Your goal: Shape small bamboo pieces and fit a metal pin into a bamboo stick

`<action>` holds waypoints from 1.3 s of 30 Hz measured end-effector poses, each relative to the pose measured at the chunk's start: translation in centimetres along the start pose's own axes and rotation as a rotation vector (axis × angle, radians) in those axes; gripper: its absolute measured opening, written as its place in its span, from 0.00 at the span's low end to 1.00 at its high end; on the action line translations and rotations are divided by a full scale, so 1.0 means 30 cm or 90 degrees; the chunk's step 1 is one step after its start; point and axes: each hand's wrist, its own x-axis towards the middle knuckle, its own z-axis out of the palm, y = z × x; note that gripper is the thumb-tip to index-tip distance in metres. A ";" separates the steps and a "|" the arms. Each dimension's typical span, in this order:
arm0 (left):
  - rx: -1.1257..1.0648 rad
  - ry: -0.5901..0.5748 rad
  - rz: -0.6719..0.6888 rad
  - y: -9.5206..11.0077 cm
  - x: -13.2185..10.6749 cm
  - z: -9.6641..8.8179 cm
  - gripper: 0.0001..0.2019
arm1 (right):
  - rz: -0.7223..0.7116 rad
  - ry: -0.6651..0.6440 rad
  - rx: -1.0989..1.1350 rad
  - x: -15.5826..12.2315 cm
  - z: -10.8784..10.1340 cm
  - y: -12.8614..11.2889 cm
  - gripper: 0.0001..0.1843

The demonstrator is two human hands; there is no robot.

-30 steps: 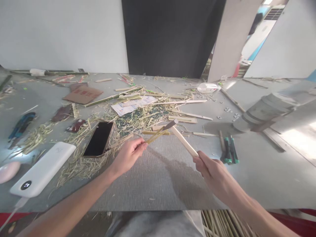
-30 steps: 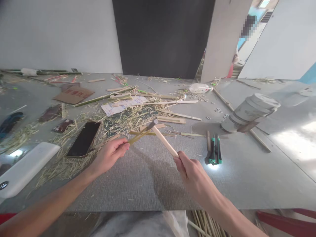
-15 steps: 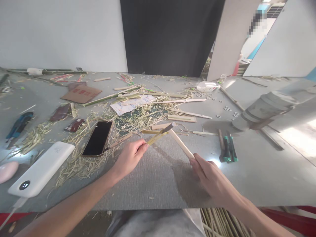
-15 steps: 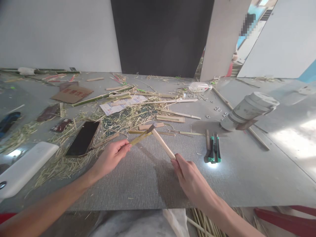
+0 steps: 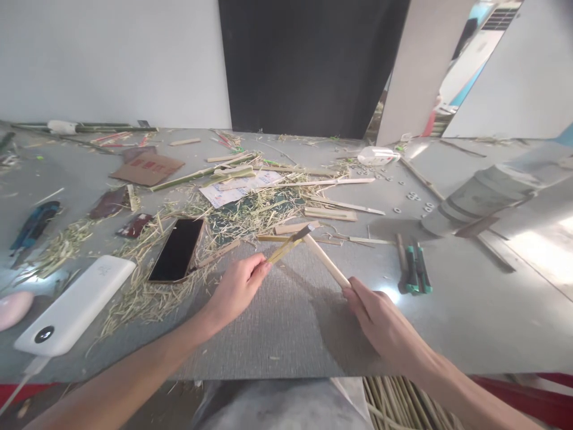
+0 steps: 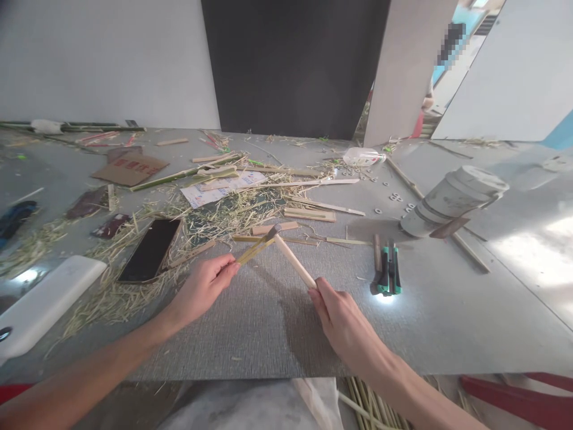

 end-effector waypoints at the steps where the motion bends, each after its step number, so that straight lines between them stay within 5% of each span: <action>1: -0.045 -0.020 -0.021 0.000 0.002 -0.002 0.18 | 0.000 0.002 0.000 0.000 0.002 -0.001 0.24; 4: -0.150 -0.065 -0.062 -0.001 0.005 -0.007 0.18 | -0.003 0.009 -0.006 0.003 0.006 0.003 0.22; 10: 0.003 0.006 0.001 0.005 -0.003 -0.002 0.19 | -0.014 0.007 -0.007 0.007 0.005 0.008 0.22; 29: -0.098 -0.009 0.006 -0.002 0.010 0.005 0.18 | -0.018 -0.011 0.017 -0.015 0.001 -0.029 0.22; 39: 0.058 0.042 0.072 -0.010 0.040 -0.015 0.17 | -0.046 0.007 -0.016 0.014 -0.139 -0.038 0.26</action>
